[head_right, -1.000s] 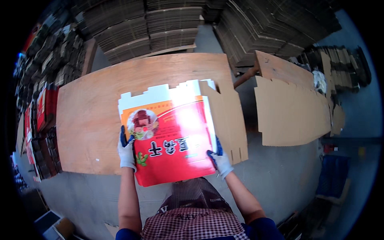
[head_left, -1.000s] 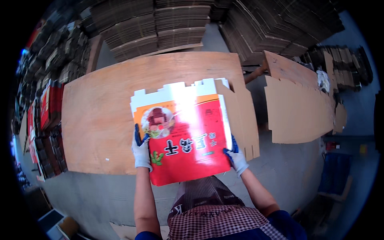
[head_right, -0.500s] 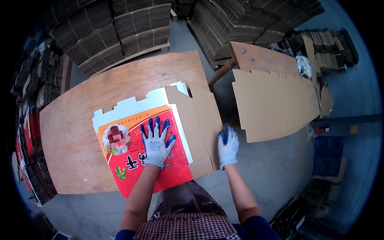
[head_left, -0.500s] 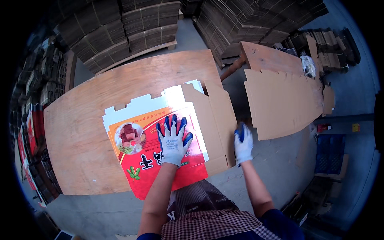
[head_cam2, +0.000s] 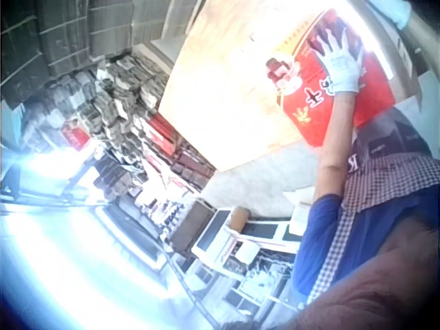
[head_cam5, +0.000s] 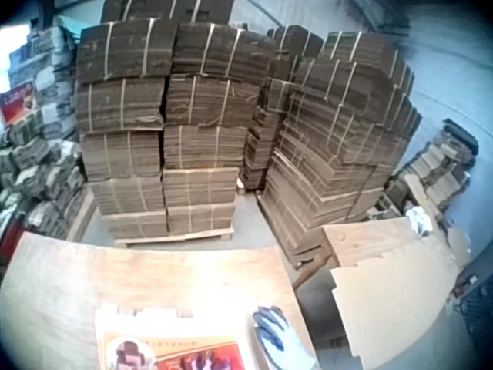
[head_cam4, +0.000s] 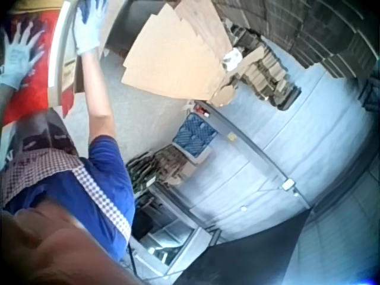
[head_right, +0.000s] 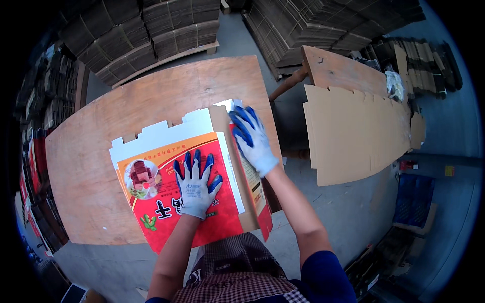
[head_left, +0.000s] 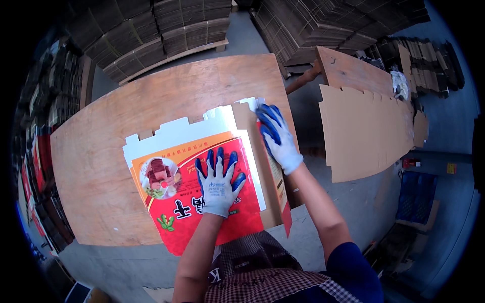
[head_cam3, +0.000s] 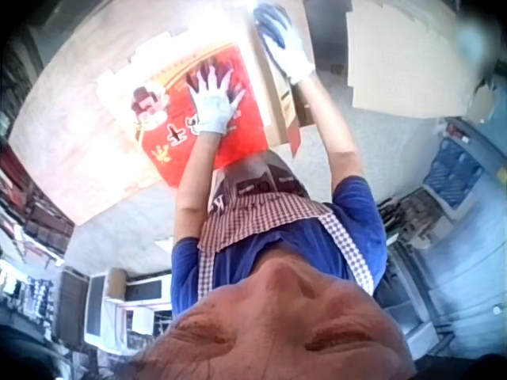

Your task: The person applies glue to corrugated cardboard sheets, then folds and assembles printed cardboard boxes on a workbench. The person handles flat cardboard pieces, applies adhesive, and folds the boxes into shape.

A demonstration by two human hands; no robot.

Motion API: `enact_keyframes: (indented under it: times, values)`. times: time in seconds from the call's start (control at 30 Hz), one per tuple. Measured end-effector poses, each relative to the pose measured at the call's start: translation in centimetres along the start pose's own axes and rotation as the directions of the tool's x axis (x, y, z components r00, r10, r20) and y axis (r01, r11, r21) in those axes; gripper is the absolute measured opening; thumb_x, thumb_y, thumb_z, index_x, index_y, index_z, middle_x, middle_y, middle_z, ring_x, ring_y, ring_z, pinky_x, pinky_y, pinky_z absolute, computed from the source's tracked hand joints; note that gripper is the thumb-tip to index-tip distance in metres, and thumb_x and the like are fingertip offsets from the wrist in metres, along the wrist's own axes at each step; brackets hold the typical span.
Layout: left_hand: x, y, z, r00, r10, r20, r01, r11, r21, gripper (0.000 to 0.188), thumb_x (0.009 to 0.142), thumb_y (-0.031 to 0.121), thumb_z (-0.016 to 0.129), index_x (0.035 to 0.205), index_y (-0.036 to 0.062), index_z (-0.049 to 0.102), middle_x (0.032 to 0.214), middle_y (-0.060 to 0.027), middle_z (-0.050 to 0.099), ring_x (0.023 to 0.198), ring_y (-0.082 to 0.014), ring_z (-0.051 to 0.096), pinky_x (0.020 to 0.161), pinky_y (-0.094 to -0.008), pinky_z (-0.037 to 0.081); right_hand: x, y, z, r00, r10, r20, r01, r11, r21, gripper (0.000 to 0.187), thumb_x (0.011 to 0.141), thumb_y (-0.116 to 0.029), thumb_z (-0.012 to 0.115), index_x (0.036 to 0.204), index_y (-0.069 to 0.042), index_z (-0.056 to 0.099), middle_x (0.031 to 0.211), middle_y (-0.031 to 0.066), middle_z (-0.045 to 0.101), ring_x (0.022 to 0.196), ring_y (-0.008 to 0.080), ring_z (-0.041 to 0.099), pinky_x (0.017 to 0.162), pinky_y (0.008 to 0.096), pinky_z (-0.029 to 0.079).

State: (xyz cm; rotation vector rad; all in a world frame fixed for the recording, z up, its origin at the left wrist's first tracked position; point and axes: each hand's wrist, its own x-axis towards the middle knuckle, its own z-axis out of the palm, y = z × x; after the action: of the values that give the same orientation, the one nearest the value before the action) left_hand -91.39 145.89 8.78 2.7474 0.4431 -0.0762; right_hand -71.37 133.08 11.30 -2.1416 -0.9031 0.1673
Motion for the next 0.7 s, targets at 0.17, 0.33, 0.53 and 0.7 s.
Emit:
enact_keyframes:
  times: [0.17, 0.33, 0.53, 0.7]
  values:
    - [0.1, -0.1, -0.1, 1.000, -0.021, -0.007, 0.020, 0.999, -0.034, 0.071, 0.087, 0.054, 0.061, 0.149, 0.0237, 0.046, 0.161, -0.0128, 0.028, 0.151, -0.0372, 0.016, 0.119, -0.0650, 0.002, 2.4, 1.0, 2.7, 0.969, -0.051, 0.241, 0.124, 0.946, -0.298, 0.039, 0.092, -0.026, 0.064, 0.129, -0.014, 0.062, 0.148, 0.0110, 0.046, 0.147, 0.0341, 0.027, 0.120, 0.0487, 0.021]
    - [0.2, -0.1, -0.1, 0.999, -0.026, -0.028, 0.025, 0.999, -0.042, 0.069, 0.087, 0.053, 0.062, 0.147, 0.0219, 0.048, 0.160, -0.0124, 0.029, 0.151, -0.0363, 0.018, 0.119, -0.0645, 0.003, 2.2, 2.4, 3.9, 0.969, -0.101, 0.224, 0.177, 0.919, -0.351, 0.038, 0.091, -0.028, 0.066, 0.126, -0.015, 0.063, 0.146, 0.0106, 0.047, 0.146, 0.0350, 0.028, 0.119, 0.0488, 0.022]
    - [2.7, -0.8, 0.4, 0.976, -0.001, -0.219, -0.022, 0.994, -0.104, 0.058, 0.086, 0.036, 0.068, 0.139, 0.0137, 0.056, 0.154, -0.0147, 0.040, 0.144, -0.0371, 0.032, 0.119, -0.0618, 0.012, 1.8, 2.9, 4.2, 0.975, -0.114, 0.193, 0.177, 0.917, -0.357, 0.031, 0.089, -0.029, 0.065, 0.116, -0.015, 0.068, 0.142, 0.0083, 0.052, 0.143, 0.0351, 0.032, 0.118, 0.0514, 0.023]
    - [11.2, -2.4, 0.6, 0.938, 0.013, -0.346, -0.046, 0.995, -0.086, 0.056, 0.089, 0.028, 0.065, 0.142, 0.0145, 0.052, 0.151, -0.0091, 0.044, 0.143, -0.0310, 0.035, 0.120, -0.0574, 0.014, 1.4, 1.3, 5.6, 0.993, -0.047, 0.108, 0.088, 0.906, -0.413, 0.033, 0.091, -0.028, 0.059, 0.121, -0.014, 0.066, 0.142, 0.0085, 0.052, 0.140, 0.0352, 0.035, 0.116, 0.0538, 0.023]
